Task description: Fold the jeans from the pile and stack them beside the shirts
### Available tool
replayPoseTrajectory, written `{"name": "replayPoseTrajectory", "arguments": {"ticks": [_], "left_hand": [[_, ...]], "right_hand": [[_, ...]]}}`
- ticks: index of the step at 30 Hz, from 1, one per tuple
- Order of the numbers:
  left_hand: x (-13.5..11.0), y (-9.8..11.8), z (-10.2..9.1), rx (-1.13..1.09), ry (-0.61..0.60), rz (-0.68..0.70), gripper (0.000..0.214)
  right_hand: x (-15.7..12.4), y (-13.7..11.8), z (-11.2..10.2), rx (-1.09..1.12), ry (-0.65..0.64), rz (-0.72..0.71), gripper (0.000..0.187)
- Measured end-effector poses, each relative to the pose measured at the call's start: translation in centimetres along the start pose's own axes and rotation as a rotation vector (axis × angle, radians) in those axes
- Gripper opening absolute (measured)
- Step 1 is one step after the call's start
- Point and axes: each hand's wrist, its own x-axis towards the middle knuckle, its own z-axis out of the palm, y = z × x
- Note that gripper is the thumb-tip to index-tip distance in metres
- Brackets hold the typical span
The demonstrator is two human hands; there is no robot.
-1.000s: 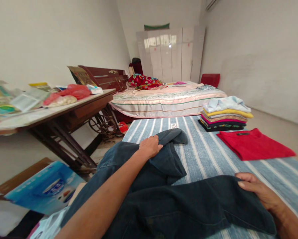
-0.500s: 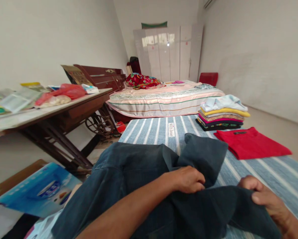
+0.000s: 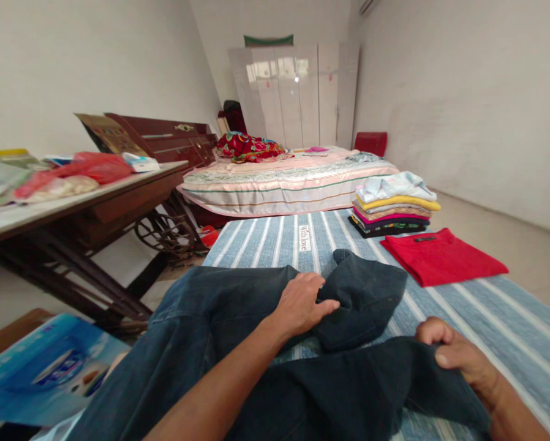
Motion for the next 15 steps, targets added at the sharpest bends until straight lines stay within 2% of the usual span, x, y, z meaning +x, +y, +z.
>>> {"name": "replayPoseTrajectory", "arguments": {"ticks": [2, 3, 6, 9, 11, 12, 15], "left_hand": [[-0.3, -0.2, 0.4, 0.070, -0.196, 0.060, 0.031], [-0.6, -0.2, 0.4, 0.114, -0.252, 0.069, 0.027], [-1.5, -0.3, -0.6, 0.239, -0.253, 0.095, 0.024], [-2.5, -1.3, -2.9, 0.223, -0.132, 0.113, 0.029], [-3.4, -2.6, -4.3, 0.175, -0.069, 0.033, 0.032], [-3.9, -3.4, -4.8, 0.159, -0.093, -0.024, 0.032], [-5.5, -5.8, -5.1, 0.152, -0.326, -0.152, 0.024]], "right_hand": [[0.0, -0.1, 0.2, -0.008, 0.006, 0.008, 0.026], [0.0, -0.2, 0.2, -0.005, 0.007, 0.012, 0.025], [-0.1, -0.3, 0.3, 0.011, 0.011, 0.023, 0.025], [-0.2, -0.4, 0.3, 0.010, 0.016, 0.029, 0.026], [-0.2, -0.3, 0.1, -0.002, 0.017, 0.030, 0.026], [-0.2, -0.3, 0.1, -0.011, 0.016, 0.032, 0.027], [0.1, 0.0, -0.2, -0.030, -0.003, 0.042, 0.028]]}}
